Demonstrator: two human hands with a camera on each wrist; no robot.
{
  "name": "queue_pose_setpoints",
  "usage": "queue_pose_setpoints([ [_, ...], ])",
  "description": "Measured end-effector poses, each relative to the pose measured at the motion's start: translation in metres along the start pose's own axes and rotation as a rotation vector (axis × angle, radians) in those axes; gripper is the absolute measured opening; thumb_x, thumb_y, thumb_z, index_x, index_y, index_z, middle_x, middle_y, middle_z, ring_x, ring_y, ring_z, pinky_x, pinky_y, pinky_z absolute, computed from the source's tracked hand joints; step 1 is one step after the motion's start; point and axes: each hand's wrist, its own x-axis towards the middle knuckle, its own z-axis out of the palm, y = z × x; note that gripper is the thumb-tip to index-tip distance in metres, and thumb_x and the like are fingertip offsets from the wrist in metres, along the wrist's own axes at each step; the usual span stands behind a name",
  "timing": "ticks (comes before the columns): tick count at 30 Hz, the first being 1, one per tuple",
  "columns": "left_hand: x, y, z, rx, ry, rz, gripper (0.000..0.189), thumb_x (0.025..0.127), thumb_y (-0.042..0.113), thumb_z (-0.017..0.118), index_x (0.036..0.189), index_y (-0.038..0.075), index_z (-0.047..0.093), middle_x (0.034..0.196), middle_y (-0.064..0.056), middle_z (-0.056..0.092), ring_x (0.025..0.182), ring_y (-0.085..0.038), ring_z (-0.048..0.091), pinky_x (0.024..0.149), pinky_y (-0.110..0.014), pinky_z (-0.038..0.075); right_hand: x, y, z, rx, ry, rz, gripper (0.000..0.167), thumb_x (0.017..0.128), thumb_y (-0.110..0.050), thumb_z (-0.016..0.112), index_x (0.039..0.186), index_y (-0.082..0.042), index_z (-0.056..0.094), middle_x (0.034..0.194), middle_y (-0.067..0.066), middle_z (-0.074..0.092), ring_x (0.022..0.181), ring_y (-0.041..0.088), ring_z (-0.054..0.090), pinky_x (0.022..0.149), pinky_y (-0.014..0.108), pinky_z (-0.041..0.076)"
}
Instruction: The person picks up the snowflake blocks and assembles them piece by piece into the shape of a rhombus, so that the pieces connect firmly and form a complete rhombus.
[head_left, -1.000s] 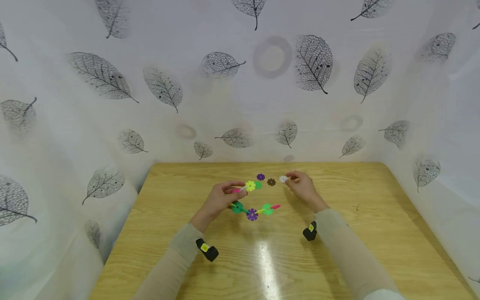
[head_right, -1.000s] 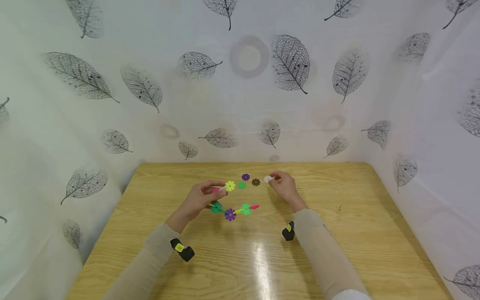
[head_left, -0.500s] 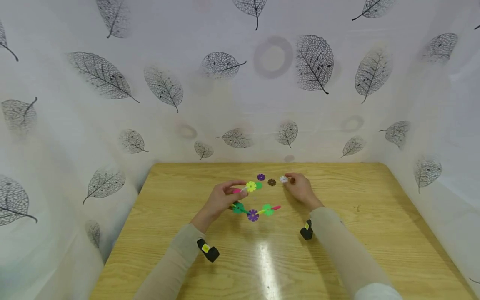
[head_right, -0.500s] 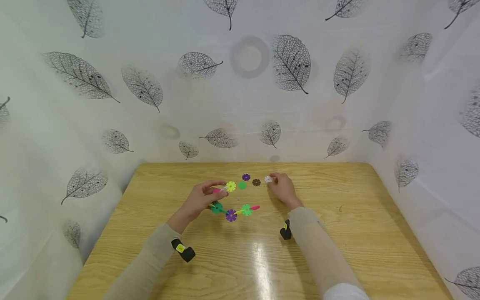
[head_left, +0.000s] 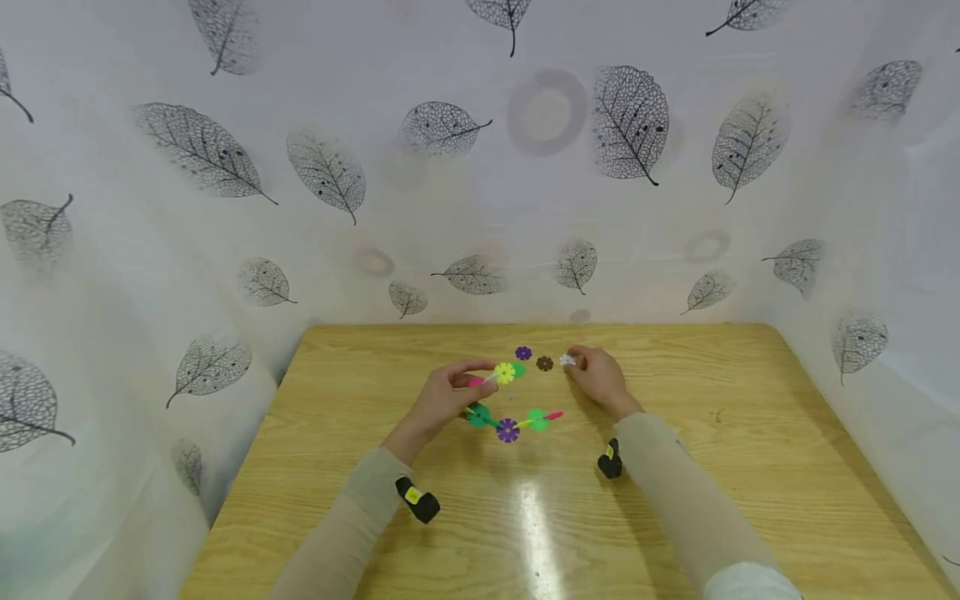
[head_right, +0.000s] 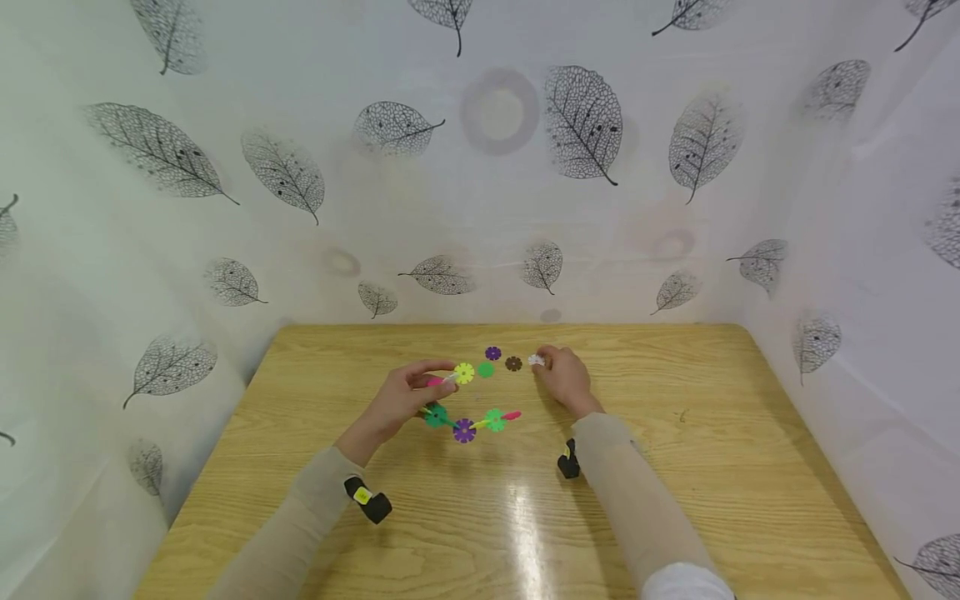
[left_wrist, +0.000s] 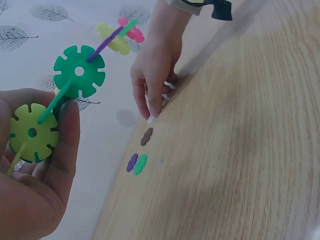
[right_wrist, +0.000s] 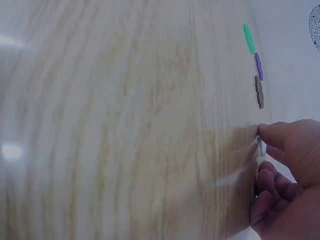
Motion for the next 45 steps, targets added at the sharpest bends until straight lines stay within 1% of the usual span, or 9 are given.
queue_pose_setpoints([
  [7, 0.000, 0.000, 0.001, -0.005, -0.002, -0.006, 0.041, 0.100, 0.015, 0.075, 0.140, 0.010, 0.066, 0.094, 0.004, 0.076, 0.065, -0.007, 0.065, 0.057, -0.022, 0.059, -0.002, 0.000, 0.000, 0.060, 0.012, 0.043, 0.036, 0.100, -0.018, 0.070, 0.127, 0.006, 0.067, 0.077, 0.010, 0.059, 0.063, 0.018, 0.046, 0.058, 0.029, 0.036],
  [11, 0.000, 0.001, 0.001, -0.001, 0.009, -0.006, 0.041, 0.099, 0.015, 0.075, 0.139, 0.010, 0.067, 0.094, 0.003, 0.076, 0.065, -0.008, 0.065, 0.057, -0.022, 0.059, -0.004, 0.000, 0.000, 0.100, 0.029, 0.069, 0.035, 0.098, -0.017, 0.072, 0.126, 0.003, 0.065, 0.085, 0.013, 0.062, 0.071, 0.022, 0.052, 0.064, 0.033, 0.042],
  [16, 0.000, 0.002, 0.001, 0.006, 0.027, -0.007, 0.041, 0.099, 0.016, 0.075, 0.139, 0.010, 0.067, 0.095, 0.002, 0.076, 0.065, -0.008, 0.065, 0.057, -0.023, 0.059, -0.007, 0.000, 0.001, 0.157, 0.039, 0.063, 0.025, 0.098, -0.011, 0.070, 0.121, -0.001, 0.064, 0.097, 0.016, 0.068, 0.087, 0.028, 0.063, 0.076, 0.040, 0.052],
  [19, 0.000, 0.001, 0.001, 0.000, 0.026, -0.012, 0.041, 0.099, 0.016, 0.075, 0.139, 0.010, 0.067, 0.095, 0.002, 0.076, 0.065, -0.008, 0.065, 0.056, -0.023, 0.059, -0.009, -0.002, -0.001, 0.215, 0.036, 0.052, 0.022, 0.098, -0.007, 0.069, 0.118, 0.000, 0.065, 0.100, 0.018, 0.068, 0.092, 0.031, 0.065, 0.081, 0.043, 0.055],
  [22, 0.001, 0.000, 0.000, -0.003, 0.021, -0.014, 0.041, 0.099, 0.016, 0.075, 0.139, 0.011, 0.067, 0.095, 0.003, 0.076, 0.064, -0.008, 0.064, 0.056, -0.022, 0.059, -0.011, -0.005, -0.004, 0.261, 0.030, 0.042, 0.023, 0.099, -0.006, 0.069, 0.119, 0.003, 0.067, 0.102, 0.020, 0.069, 0.095, 0.032, 0.067, 0.081, 0.041, 0.057],
  [29, 0.002, 0.000, -0.002, 0.001, 0.026, -0.017, 0.043, 0.098, 0.018, 0.077, 0.139, 0.012, 0.067, 0.093, 0.003, 0.076, 0.062, -0.007, 0.063, 0.056, -0.022, 0.059, -0.017, -0.023, -0.014, 0.274, 0.031, 0.005, 0.023, 0.101, -0.013, 0.069, 0.118, 0.002, 0.072, 0.108, 0.019, 0.074, 0.094, 0.029, 0.067, 0.080, 0.034, 0.057],
  [38, 0.003, -0.003, -0.004, -0.019, 0.021, -0.023, 0.043, 0.098, 0.014, 0.076, 0.140, 0.010, 0.066, 0.093, 0.004, 0.076, 0.063, -0.007, 0.065, 0.057, -0.022, 0.060, -0.030, -0.051, -0.027, 0.310, 0.013, -0.030, 0.018, 0.101, -0.016, 0.071, 0.113, -0.003, 0.072, 0.106, 0.014, 0.074, 0.091, 0.022, 0.065, 0.076, 0.030, 0.056],
  [42, 0.003, -0.002, -0.004, -0.020, 0.024, -0.021, 0.043, 0.099, 0.008, 0.072, 0.142, 0.009, 0.065, 0.107, -0.016, 0.078, 0.071, -0.009, 0.068, 0.059, -0.022, 0.060, -0.035, -0.065, -0.031, 0.337, 0.015, -0.083, 0.017, 0.099, -0.015, 0.072, 0.111, -0.003, 0.073, 0.102, 0.013, 0.074, 0.088, 0.020, 0.064, 0.074, 0.028, 0.055],
  [45, 0.003, -0.001, -0.004, -0.010, 0.029, -0.018, 0.043, 0.100, 0.006, 0.068, 0.143, 0.009, 0.064, 0.121, -0.025, 0.074, 0.078, -0.010, 0.069, 0.061, -0.022, 0.060, -0.039, -0.074, -0.033, 0.347, 0.019, -0.114, 0.015, 0.098, -0.014, 0.073, 0.109, -0.004, 0.073, 0.098, 0.011, 0.074, 0.084, 0.018, 0.063, 0.072, 0.025, 0.055],
])
